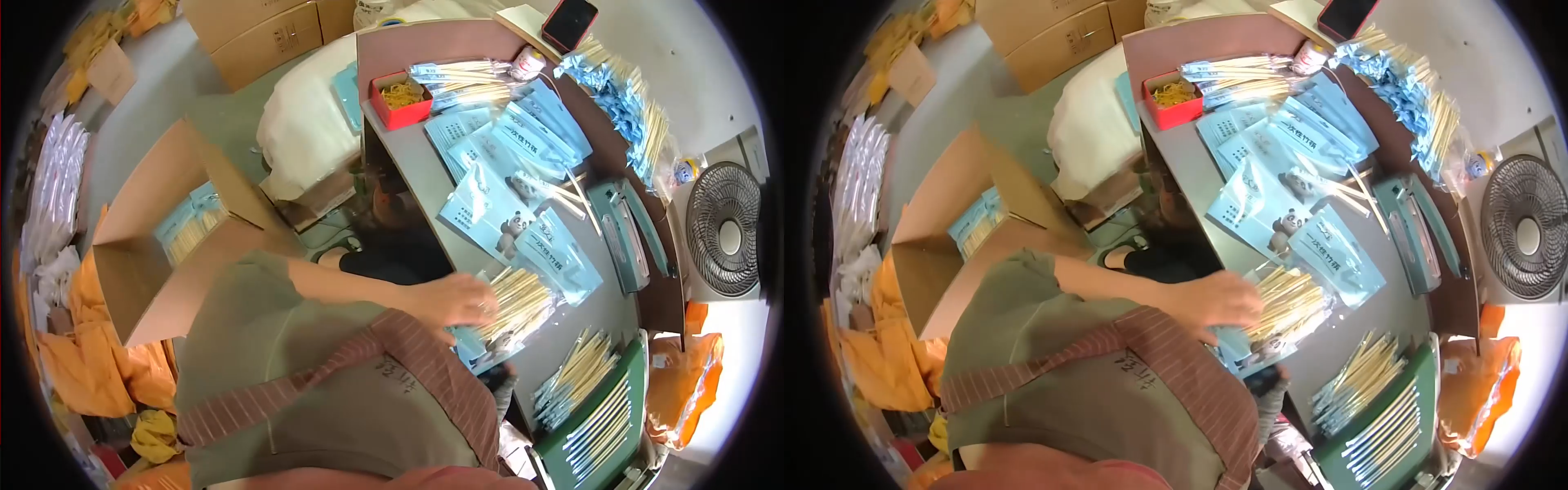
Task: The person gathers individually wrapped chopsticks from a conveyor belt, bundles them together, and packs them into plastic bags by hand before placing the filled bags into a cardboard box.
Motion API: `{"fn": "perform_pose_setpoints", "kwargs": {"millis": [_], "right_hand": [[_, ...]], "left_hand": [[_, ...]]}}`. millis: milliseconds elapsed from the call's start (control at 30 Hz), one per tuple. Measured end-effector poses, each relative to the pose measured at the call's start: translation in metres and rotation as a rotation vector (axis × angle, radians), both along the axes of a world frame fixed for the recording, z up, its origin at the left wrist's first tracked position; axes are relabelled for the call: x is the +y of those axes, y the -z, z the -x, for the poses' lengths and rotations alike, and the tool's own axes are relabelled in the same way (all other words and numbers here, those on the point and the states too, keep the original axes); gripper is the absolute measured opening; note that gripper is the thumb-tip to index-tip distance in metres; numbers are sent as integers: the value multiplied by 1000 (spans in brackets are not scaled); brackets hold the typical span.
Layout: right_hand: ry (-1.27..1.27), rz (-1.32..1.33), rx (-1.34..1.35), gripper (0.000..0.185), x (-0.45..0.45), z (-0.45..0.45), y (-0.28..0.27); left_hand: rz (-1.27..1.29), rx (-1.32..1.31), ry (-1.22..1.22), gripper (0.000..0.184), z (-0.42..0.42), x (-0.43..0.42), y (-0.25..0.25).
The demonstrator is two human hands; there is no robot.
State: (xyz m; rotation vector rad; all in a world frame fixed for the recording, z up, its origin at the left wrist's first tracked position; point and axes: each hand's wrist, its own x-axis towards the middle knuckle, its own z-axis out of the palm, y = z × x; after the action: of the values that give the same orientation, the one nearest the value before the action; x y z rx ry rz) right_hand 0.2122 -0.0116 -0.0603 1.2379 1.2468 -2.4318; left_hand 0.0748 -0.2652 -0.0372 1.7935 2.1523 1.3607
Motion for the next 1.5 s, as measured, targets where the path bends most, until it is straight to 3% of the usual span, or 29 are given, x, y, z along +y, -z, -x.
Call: {"fn": "perform_pose_setpoints", "kwargs": {"millis": [67, 100, 167, 233, 300, 333, 400, 433, 467, 500, 533, 567, 633, 700, 733, 800, 867, 900, 933, 967, 1000, 1100, 1133, 1200, 1233, 1300, 1367, 1400, 1500], "right_hand": [[-362, 417, 353, 38, 8, 4, 7], [-322, -293, 534, 38, -17, -8, 6], [-232, -1182, 440, 46, -42, -33, 17], [-262, -1252, 590, 25, -45, -51, 20], [-353, -1010, 517, 6, -36, -69, 9], [-329, -1025, 515, 6, -39, -64, -10], [-198, -887, 660, 7, -41, -40, -50], [-239, -1332, 761, 10, -33, -23, -67], [-129, -1077, 735, 11, -34, -10, -95], [23, -801, 724, 12, -35, 4, -123], [197, -555, 713, 14, -36, 17, -150], [141, -845, 832, 13, -26, 28, -175], [71, -883, 927, 12, -3, 56, -211], [-23, -165, 972, 14, 26, 76, -224], [-44, -179, 1006, 14, 18, 80, -241], [264, -478, 828, 19, -9, 80, -262], [103, -197, 909, 29, 17, 101, -256], [53, -88, 957, 30, 11, 107, -259], [-26, 39, 999, 31, 0, 113, -261], [-138, 84, 1035, 33, -4, 124, -258], [-177, 64, 955, 32, -26, 131, -267], [-481, 133, 1013, 33, -84, 158, -274], [-546, 155, 1044, 34, -110, 162, -281], [-662, 250, 1109, 37, -163, 164, -300], [-970, 467, 1039, 41, -185, 172, -314], [-1209, 720, 955, 46, -239, 175, -325], [-1073, 494, 1211, 53, -298, 149, -328], [-1076, 515, 1205, 53, -313, 149, -322], [-832, 55, 1165, 56, -347, 153, -284]], "left_hand": [[1, -49, -275, 59, -5, -7, 7], [88, -373, -278, 73, -23, -10, 11], [33, -425, -94, 73, -28, -11, 18], [-91, -509, 61, 70, -36, -16, 23], [-77, -644, 89, 66, -43, -25, 23], [-53, -789, 73, 63, -44, -26, 19], [-18, -749, -72, 45, -40, -16, 9], [-200, -663, -199, 37, -33, -2, -9], [-143, -795, -311, 30, -21, 4, -51], [-129, -584, -377, 26, -2, 10, -92], [-311, -560, -313, 22, 17, 15, -121], [-348, -410, -320, 21, 29, 17, -163], [-319, -272, -319, 18, 63, 28, -214], [-274, -269, -318, 16, 67, 30, -234], [-195, -183, -371, 17, 60, 28, -246], [-128, -98, -455, 19, 67, 25, -253], [-467, -321, -170, 33, 90, 20, -234], [-372, -269, -236, 49, 80, 11, -240], [-256, -313, -115, 64, 64, 6, -244], [-69, -175, -241, 78, 36, -3, -251], [-101, 55, -232, 86, 39, -3, -231], [132, 40, -457, 44, 12, -61, -223], [40, 98, -491, 34, 9, -89, -219], [-7, 181, -747, 28, -11, -148, -232], [-14, 310, -884, 30, -32, -177, -247], [-58, 615, -1084, 29, -62, -243, -263], [-74, 781, -1165, 27, -89, -294, -276], [237, 821, -1360, 25, -117, -317, -283], [591, 748, -1698, 24, -156, -412, -240]]}}
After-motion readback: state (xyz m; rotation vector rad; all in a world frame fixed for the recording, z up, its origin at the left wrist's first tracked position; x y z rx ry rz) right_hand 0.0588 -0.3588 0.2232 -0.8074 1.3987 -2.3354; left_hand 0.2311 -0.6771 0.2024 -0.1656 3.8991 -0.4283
